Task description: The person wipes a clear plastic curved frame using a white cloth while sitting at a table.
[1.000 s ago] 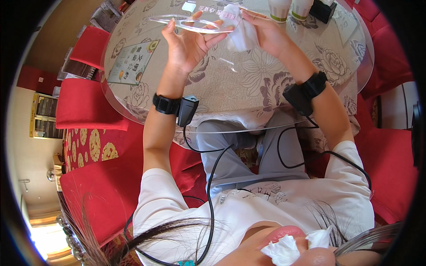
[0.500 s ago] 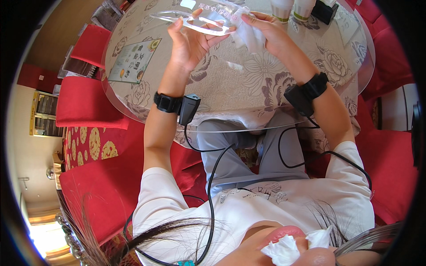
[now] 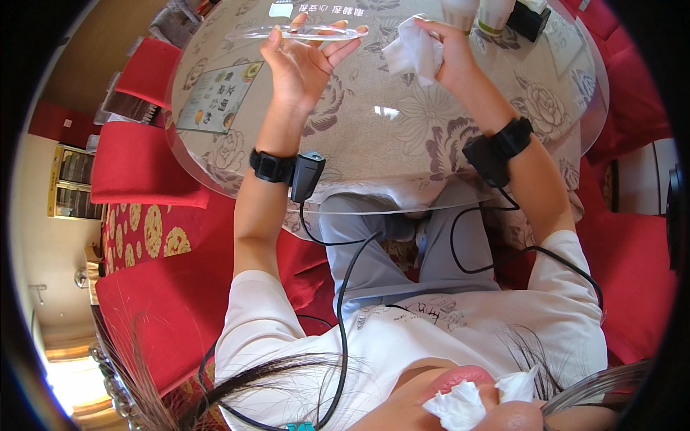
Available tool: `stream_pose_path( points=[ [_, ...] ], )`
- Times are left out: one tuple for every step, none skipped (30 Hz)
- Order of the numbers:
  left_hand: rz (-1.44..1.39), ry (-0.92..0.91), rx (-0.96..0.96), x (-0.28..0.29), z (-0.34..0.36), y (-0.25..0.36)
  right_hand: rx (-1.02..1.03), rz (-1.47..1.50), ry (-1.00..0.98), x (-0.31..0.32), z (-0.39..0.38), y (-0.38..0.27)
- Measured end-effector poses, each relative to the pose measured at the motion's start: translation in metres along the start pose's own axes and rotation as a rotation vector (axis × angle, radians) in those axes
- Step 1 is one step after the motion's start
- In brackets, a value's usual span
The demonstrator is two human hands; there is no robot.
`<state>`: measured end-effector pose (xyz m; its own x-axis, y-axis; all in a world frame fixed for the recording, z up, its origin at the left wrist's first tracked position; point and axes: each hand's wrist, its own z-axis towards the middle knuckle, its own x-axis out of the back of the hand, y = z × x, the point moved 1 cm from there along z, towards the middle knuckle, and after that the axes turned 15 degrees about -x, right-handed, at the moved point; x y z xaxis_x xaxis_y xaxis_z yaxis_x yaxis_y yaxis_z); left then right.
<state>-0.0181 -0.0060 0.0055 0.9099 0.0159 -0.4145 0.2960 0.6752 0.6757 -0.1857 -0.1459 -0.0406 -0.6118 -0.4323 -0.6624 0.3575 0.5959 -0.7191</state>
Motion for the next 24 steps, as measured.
stream_pose_path(
  points=[
    [0.001, -0.004, -0.002, -0.001, 0.001, -0.001, 0.004, 0.034, -0.012, 0.005, 0.004, -0.002],
    [0.004, -0.016, -0.013, -0.003, 0.000, -0.001, 0.006, 0.037, -0.015, 0.010, 0.007, -0.004],
    [0.007, -0.028, -0.023, -0.007, 0.000, -0.001, -0.033, 0.021, -0.023, 0.014, 0.009, -0.005],
    [0.010, -0.033, -0.023, -0.009, 0.000, -0.002, -0.071, 0.005, -0.031, 0.017, 0.013, -0.006],
    [0.041, -0.058, -0.059, -0.009, -0.002, 0.000, -0.077, 0.010, -0.041, 0.011, 0.009, -0.002],
    [0.075, -0.090, -0.097, -0.007, -0.003, 0.004, -0.080, 0.015, -0.031, -0.002, 0.000, 0.000],
    [0.079, -0.109, -0.133, 0.000, -0.004, 0.003, -0.083, 0.020, -0.022, -0.013, -0.006, 0.002],
    [0.079, -0.114, -0.133, -0.004, -0.004, 0.002, -0.079, 0.021, -0.023, -0.012, -0.009, 0.000],
    [0.153, -0.110, -0.145, -0.008, -0.005, 0.002, -0.074, 0.007, -0.007, -0.011, -0.010, -0.002],
    [0.227, -0.106, -0.157, -0.011, -0.006, 0.002, -0.070, -0.007, 0.009, -0.009, -0.011, -0.003],
    [0.234, -0.108, -0.161, -0.012, -0.006, 0.002, -0.069, -0.005, 0.000, -0.009, -0.011, -0.003],
    [0.234, -0.085, -0.153, -0.012, -0.006, 0.001, -0.066, 0.005, 0.026, -0.008, -0.010, -0.003],
    [0.232, -0.062, -0.145, -0.012, -0.006, 0.001, -0.064, 0.014, 0.052, -0.007, -0.009, -0.004],
    [0.240, -0.062, -0.148, -0.014, -0.007, 0.002, -0.065, 0.016, 0.044, -0.007, -0.008, -0.004],
    [0.282, -0.032, -0.126, -0.015, -0.007, 0.003, -0.068, 0.024, 0.039, -0.007, -0.008, -0.004],
    [0.323, -0.001, -0.104, -0.015, -0.007, 0.005, -0.071, 0.031, 0.034, -0.007, -0.007, -0.004],
    [0.313, -0.005, -0.093, -0.013, -0.005, 0.006, -0.070, 0.030, 0.031, -0.005, -0.006, -0.005],
    [0.314, -0.005, -0.096, -0.012, -0.004, 0.006, -0.083, 0.043, 0.008, -0.003, -0.005, -0.006],
    [0.288, 0.018, -0.100, -0.012, -0.004, 0.006, -0.096, 0.056, -0.014, -0.001, -0.004, -0.006],
    [0.265, 0.042, -0.105, -0.011, -0.003, 0.006, -0.096, 0.056, -0.018, -0.005, -0.005, -0.006],
    [0.267, 0.042, -0.108, -0.009, -0.003, 0.006, -0.101, 0.039, 0.020, -0.008, -0.006, -0.006],
    [0.327, 0.004, -0.159, -0.007, -0.004, 0.006, -0.106, 0.023, 0.059, -0.010, -0.009, -0.007],
    [0.384, -0.035, -0.211, -0.011, -0.003, 0.007, -0.104, 0.021, 0.056, -0.012, -0.013, -0.009],
    [0.385, -0.036, -0.214, -0.016, -0.004, 0.008, -0.149, -0.058, -0.062, -0.016, -0.019, -0.011]
  ],
)
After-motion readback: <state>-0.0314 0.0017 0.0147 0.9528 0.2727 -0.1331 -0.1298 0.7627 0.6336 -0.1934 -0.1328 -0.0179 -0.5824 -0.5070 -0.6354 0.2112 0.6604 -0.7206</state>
